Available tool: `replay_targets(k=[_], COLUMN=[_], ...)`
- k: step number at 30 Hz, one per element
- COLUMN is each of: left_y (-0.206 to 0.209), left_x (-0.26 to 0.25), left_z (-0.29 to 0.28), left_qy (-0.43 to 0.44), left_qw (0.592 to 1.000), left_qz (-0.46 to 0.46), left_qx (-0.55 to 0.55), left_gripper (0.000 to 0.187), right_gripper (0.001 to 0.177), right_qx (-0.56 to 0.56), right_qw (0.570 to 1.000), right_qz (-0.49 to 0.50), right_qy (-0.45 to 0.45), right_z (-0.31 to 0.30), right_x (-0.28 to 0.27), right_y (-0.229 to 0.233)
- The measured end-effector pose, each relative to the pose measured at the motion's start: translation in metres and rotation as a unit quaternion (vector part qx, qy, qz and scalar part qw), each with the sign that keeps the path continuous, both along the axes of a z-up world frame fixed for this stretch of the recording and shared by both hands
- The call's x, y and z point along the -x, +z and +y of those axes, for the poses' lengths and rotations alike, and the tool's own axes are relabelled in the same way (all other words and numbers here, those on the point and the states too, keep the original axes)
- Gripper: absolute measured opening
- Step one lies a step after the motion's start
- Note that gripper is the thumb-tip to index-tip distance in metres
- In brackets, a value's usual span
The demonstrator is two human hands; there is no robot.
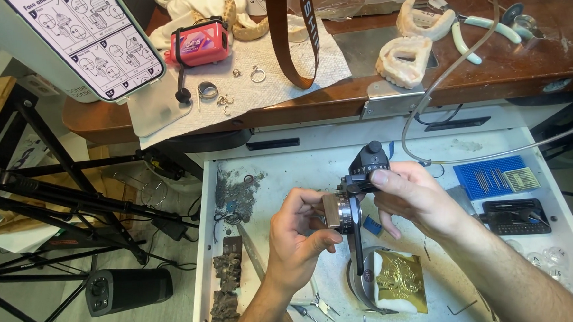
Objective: Assembling a mechanical engraving handpiece by fitting internal components and tightening screws with a hex key.
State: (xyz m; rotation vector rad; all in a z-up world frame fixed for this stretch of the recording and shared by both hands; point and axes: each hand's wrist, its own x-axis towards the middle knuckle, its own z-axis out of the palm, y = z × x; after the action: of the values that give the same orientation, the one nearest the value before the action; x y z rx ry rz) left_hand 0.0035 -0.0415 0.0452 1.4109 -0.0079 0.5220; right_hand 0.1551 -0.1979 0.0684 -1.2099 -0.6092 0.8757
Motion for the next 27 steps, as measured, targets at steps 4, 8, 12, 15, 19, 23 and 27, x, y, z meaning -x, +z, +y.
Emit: replay_targets(k=[4, 8, 12, 15, 19, 23, 27], left_y=[-0.0024, 0.0019, 0.0013, 0.0003, 0.0026, -0.0028, 0.0016], left_x=[-0.0008, 0.0001, 0.0006, 0.0007, 0.0032, 0.0043, 0.0055], left_z=[-0.0039, -0.0052, -0.0055, -0.0056, -0.0052, -0.0007, 0.0025], left_qy=[-0.045, -0.068, -0.079, -0.086, -0.085, -0.096, -0.057], left_qw=[0.995, 0.991, 0.988, 0.985, 0.984, 0.979, 0.985], left_qz=[0.009, 0.015, 0.025, 0.035, 0.066, 0.073, 0.121], left_qx=[0.093, 0.114, 0.129, 0.143, 0.142, 0.162, 0.112], left_gripper=[0.057, 0.056, 0.056, 0.057, 0.061, 0.055, 0.061], right_gripper=[0.040, 0.033, 0.029, 0.027, 0.028, 0.024, 0.025], right_qx=[-0.035, -0.012, -0.042, -0.053, -0.056, -0.067, -0.033], right_qw=[0.999, 1.000, 0.999, 0.998, 0.997, 0.993, 0.993], right_qz=[0.005, -0.025, -0.009, -0.025, -0.042, -0.093, -0.109], right_qy=[0.013, 0.009, 0.008, 0.016, 0.030, 0.039, 0.014], right_z=[-0.0020, -0.0051, -0.0066, -0.0079, -0.0096, -0.0064, -0.0039], right_x=[-0.0012, -0.0025, -0.0017, -0.0029, -0.0051, -0.0035, -0.0018], right_y=[-0.0028, -0.0033, -0.0028, -0.0037, -0.0067, -0.0038, -0.0046])
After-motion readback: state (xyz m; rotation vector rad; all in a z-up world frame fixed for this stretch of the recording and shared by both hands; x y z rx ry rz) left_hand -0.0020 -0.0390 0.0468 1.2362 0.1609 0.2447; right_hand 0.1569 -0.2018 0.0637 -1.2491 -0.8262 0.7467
